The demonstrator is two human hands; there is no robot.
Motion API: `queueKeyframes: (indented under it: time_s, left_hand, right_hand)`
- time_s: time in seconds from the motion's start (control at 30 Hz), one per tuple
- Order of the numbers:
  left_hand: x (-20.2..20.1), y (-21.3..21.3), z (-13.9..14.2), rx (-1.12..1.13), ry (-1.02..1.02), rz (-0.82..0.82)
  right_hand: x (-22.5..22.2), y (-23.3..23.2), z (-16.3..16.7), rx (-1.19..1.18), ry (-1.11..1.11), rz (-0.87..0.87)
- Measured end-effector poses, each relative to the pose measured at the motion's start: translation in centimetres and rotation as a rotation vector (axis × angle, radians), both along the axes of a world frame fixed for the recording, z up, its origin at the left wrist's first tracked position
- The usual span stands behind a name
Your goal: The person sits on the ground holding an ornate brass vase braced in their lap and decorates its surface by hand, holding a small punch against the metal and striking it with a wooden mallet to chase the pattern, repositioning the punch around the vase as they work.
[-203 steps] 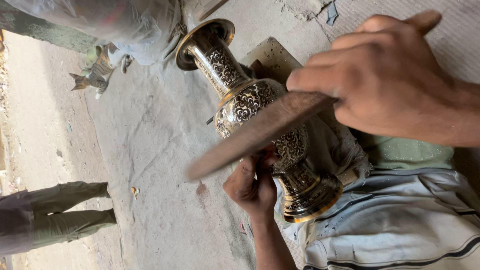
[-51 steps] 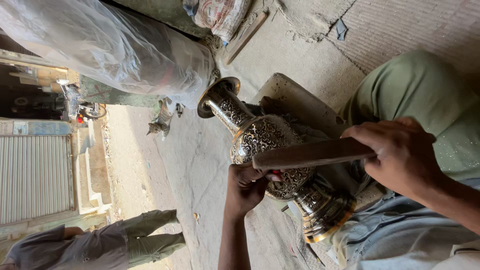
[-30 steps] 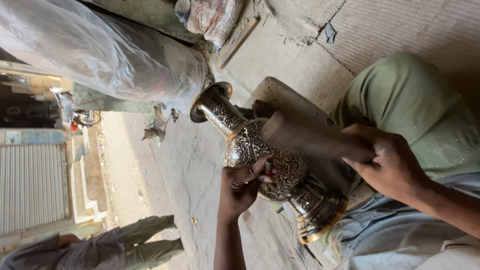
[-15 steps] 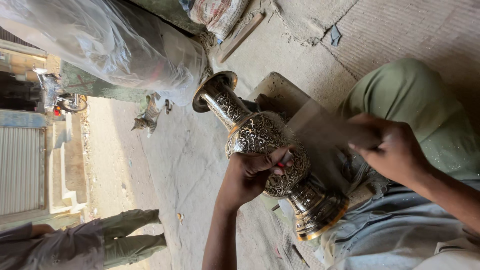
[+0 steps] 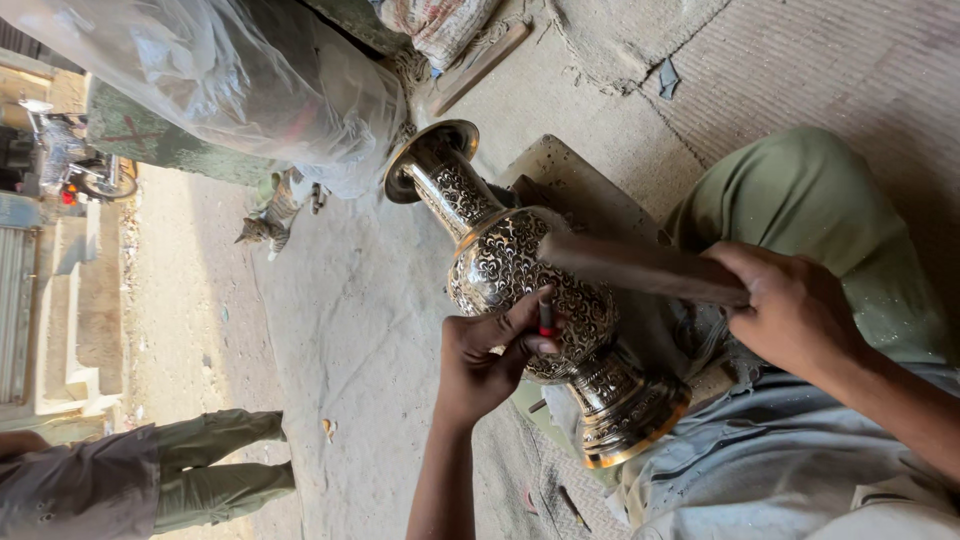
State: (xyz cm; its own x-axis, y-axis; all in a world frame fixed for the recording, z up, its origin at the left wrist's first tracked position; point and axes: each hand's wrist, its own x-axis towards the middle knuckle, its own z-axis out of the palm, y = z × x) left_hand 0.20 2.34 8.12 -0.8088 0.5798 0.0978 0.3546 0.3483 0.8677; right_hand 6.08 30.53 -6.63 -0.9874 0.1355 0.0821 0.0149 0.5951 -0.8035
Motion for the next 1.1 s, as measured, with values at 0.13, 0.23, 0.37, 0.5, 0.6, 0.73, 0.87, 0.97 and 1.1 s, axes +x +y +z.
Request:
queueKeyframes:
  time_s: [0.13,0.23,0.37,0.5,0.6,0.73,0.87,0.97,1.1]
  left_hand:
    - [0.5,-1.0,-1.1,-0.036,0.075,-0.064]
    - [0.5,-1.3,-1.1,-0.053,0.156,-0.11]
    - [0.4,-1.4,-0.8,-0.043,0.215,-0.157]
    - [0.5,-1.5,-0.8,-0.013,0.165,-0.129]
    - [0.6,-1.7,-1.0,-0.002,0.248,-0.154]
    - [0.6,-2.0,-1.0,0.034,0.208,-0.178]
    - [0.5,-2.1,-0.8,0.01,0.238,-0.187]
    - [0.4,-2.1,-0.7,-0.039,0.249,-0.196]
    - [0.2,-1.8,-0.8,0.034,0.295,-0.205]
  right_hand:
    - [0.2,-0.7,1.2,0.01,0.056,-0.002]
    - [0.2,-0.7,2.5,0.075,0.057,0.057]
    - [0.4,-0.4,4.2,0.146,0.057,0.024]
    - [1.0,-0.2,5.5,-0.093,0.092,-0.02]
    - [1.5,-0.2,6.5,-0.092,0.214,0.032]
    - [2.0,-0.5,7.4,-0.176,0.179,-0.018]
    - [2.3,-0.9,7.8,-0.012,0.266,0.046]
    - [2.7,-1.0,7.9,-0.151,0.281,-0.011]
    - [3.0,-0.7,7.8,-0.114,0.269,-0.025]
